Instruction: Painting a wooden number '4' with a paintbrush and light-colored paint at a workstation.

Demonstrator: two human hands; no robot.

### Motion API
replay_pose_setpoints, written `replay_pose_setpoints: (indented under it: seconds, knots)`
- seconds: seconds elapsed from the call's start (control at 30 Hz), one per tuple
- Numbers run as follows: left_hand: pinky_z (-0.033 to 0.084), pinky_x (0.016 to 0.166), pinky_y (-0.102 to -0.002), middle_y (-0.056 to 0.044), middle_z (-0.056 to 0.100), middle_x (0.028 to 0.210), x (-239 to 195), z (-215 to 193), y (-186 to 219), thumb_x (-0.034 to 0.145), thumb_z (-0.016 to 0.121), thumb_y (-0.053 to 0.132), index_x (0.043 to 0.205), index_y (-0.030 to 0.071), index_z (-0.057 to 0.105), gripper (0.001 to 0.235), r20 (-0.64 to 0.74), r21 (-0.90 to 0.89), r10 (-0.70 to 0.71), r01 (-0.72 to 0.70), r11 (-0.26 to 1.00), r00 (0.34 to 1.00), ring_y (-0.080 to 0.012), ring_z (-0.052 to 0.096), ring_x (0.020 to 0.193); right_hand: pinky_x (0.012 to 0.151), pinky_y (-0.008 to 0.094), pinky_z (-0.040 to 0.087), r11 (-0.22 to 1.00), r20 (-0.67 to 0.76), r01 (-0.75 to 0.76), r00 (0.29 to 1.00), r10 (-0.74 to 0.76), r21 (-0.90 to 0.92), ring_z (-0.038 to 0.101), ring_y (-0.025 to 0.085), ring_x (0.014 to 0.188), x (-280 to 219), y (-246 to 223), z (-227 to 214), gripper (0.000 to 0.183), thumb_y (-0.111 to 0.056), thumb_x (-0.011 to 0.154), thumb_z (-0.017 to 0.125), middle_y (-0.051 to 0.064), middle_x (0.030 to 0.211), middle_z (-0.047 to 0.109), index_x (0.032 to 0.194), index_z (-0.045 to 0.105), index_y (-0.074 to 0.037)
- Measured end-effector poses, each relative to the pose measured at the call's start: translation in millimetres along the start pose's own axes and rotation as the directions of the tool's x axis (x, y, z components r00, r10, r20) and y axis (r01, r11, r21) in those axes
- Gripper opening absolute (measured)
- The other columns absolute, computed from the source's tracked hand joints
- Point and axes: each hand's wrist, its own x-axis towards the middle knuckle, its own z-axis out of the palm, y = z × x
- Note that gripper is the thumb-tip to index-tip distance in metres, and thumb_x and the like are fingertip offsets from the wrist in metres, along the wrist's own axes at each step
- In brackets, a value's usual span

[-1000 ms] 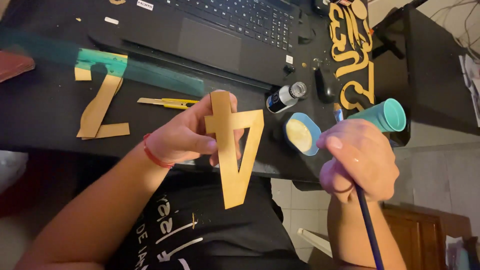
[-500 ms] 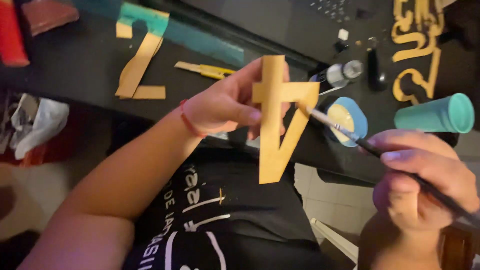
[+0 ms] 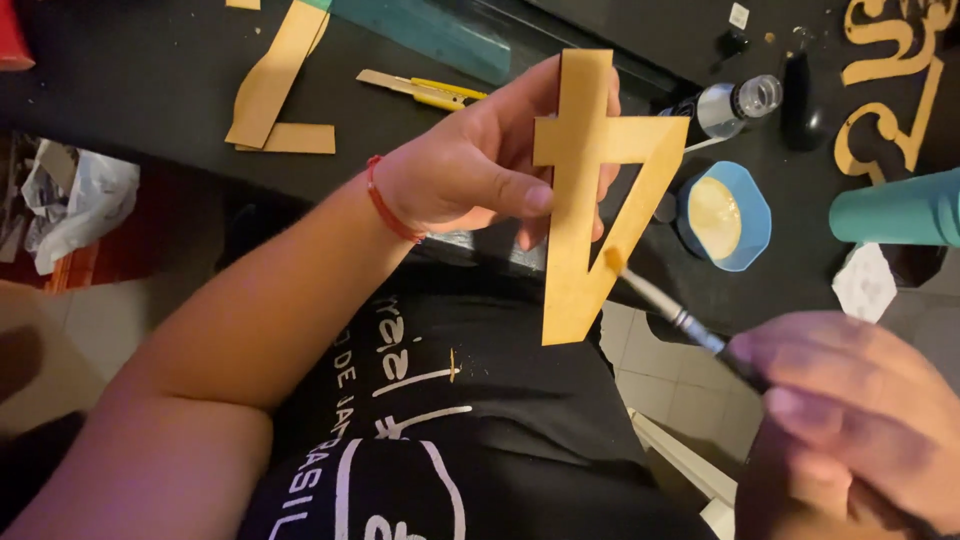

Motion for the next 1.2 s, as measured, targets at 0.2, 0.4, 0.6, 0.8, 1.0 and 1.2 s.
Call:
replay_pose_setpoints:
  seconds: [0.2,0.4,0.6,0.8,1.0,1.2]
  knots:
    - [0.062,0.063,-0.034,-0.018,0.061,0.118,-3.2,-4.0,-4.7,0.092,0.077,0.003,0.146,0.014,0.038,0.067,-0.055,-0.027,-0.063,0.062,0.998,0.996,-0.0404,0.072,0.106,0.089,0.043,0.068,0.988,0.096,0.049,0.993,-0.064,0.148,0.079,0.029,0.095,-8.9,-3.0,9.5,0.027,-0.036,0.09,0.057,0.009,0.107,0.072,0.1,0.056,-0.011]
    - [0.062,0.064,-0.033,-0.019,0.059,0.118,-3.1,-5.3,-3.3,0.096,0.074,0.008,0.144,0.016,0.038,0.06,-0.022,0.025,-0.019,0.02,0.999,1.0,-0.0328,0.071,0.101,0.088,0.042,0.066,0.998,-0.02,-0.057,0.998,0.056,-0.036,0.075,0.036,0.104,-20.8,-9.0,0.3,0.022,-0.022,0.092,0.046,0.012,0.111,0.065,0.106,0.051,-0.007]
    - [0.062,0.06,-0.033,-0.019,0.06,0.117,-3.0,-2.3,-4.3,0.091,0.076,0.003,0.146,0.011,0.036,0.068,-0.066,-0.031,-0.037,0.035,0.999,0.997,-0.0379,0.072,0.104,0.082,0.037,0.071,0.985,0.041,0.038,0.998,-0.045,0.166,0.083,0.025,0.089,-4.3,-7.7,12.0,0.029,-0.038,0.087,0.059,0.007,0.098,0.076,0.091,0.061,-0.01]
    - [0.061,0.064,-0.027,-0.013,0.06,0.111,2.4,2.9,0.1,0.096,0.075,0.01,0.139,0.014,0.042,0.054,0.082,-0.05,-0.013,0.017,0.999,0.997,-0.0225,0.068,0.089,0.095,0.04,0.07,0.994,0.09,-0.014,0.996,0.005,0.105,0.08,0.024,0.108,-20.0,10.2,-16.4,0.024,-0.021,0.091,0.054,0.001,0.117,0.072,0.115,0.055,-0.019]
    - [0.057,0.057,-0.027,-0.016,0.058,0.111,2.0,13.7,10.0,0.093,0.076,0.013,0.135,0.012,0.039,0.055,0.059,-0.07,-0.113,0.117,0.991,0.992,-0.0342,0.07,0.1,0.081,0.037,0.066,0.999,-0.107,0.02,0.994,-0.024,-0.034,0.075,0.029,0.091,5.3,29.5,-16.9,0.026,-0.024,0.096,0.04,0.016,0.102,0.068,0.103,0.055,-0.003]
    - [0.06,0.055,-0.029,-0.018,0.057,0.109,3.1,15.6,12.2,0.09,0.061,-0.008,0.135,0.011,0.038,0.055,0.014,-0.023,-0.146,0.146,0.989,0.989,-0.039,0.071,0.1,0.099,0.044,0.046,0.885,-0.634,-0.46,0.705,0.318,-0.068,0.063,0.038,0.097,61.2,-40.2,27.4,0.027,-0.016,0.118,0.037,0.027,0.102,0.059,0.103,0.041,0.006]
